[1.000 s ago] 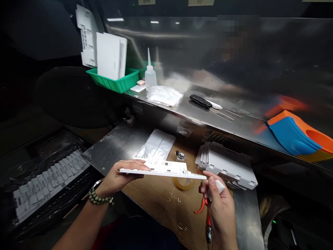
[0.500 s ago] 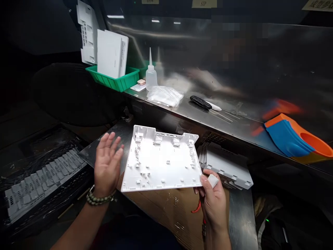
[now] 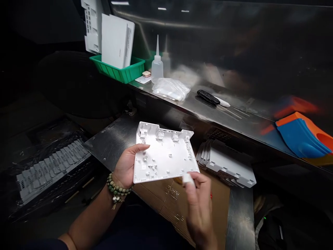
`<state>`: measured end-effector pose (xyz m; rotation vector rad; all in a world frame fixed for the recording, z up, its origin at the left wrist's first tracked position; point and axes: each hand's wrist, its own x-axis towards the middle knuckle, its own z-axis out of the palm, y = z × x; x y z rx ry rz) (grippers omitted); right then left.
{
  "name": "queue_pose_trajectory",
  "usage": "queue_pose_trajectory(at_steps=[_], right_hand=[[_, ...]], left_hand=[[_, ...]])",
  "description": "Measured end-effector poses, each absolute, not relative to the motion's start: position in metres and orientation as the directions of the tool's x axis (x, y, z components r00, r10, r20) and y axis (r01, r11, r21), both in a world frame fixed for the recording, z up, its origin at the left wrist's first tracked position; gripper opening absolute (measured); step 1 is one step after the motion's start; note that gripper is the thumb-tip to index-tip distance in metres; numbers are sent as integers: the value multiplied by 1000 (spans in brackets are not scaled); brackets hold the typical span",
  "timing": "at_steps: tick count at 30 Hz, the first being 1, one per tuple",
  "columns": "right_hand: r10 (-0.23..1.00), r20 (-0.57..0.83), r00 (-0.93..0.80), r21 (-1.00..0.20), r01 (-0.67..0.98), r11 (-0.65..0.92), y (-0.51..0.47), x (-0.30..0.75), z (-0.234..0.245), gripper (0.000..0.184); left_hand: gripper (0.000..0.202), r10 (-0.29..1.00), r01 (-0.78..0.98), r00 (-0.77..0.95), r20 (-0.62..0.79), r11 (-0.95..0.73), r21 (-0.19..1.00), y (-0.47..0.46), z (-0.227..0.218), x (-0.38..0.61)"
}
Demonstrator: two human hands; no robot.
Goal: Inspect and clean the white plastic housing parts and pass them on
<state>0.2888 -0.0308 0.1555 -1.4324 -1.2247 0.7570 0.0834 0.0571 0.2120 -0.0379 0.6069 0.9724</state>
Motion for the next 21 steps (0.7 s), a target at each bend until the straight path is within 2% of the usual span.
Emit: queue_pose_trajectory(at_steps=[3, 5, 10, 15, 21], right_hand=[[890, 441, -110, -791, 421, 444, -36, 253, 183, 23], [818, 525, -234, -703, 423, 572, -33, 236, 192, 25], [774, 574, -268, -608, 494, 622, -28, 225, 193, 21], [768, 553, -323, -573, 521, 632, -29, 235, 194, 18], [756, 584, -294, -565, 522, 639, -28, 235, 196, 21]], left_hand=[[58, 747, -758, 468, -472, 614, 219, 55, 212, 88], [58, 734, -743, 503, -455, 637, 206, 54, 213, 91], [61, 692, -733, 530, -490, 665, 146, 52, 215, 93], [70, 759, -766, 461, -460, 602, 226, 53, 211, 93], [75, 741, -734, 526, -418, 644, 217, 55, 209, 90]])
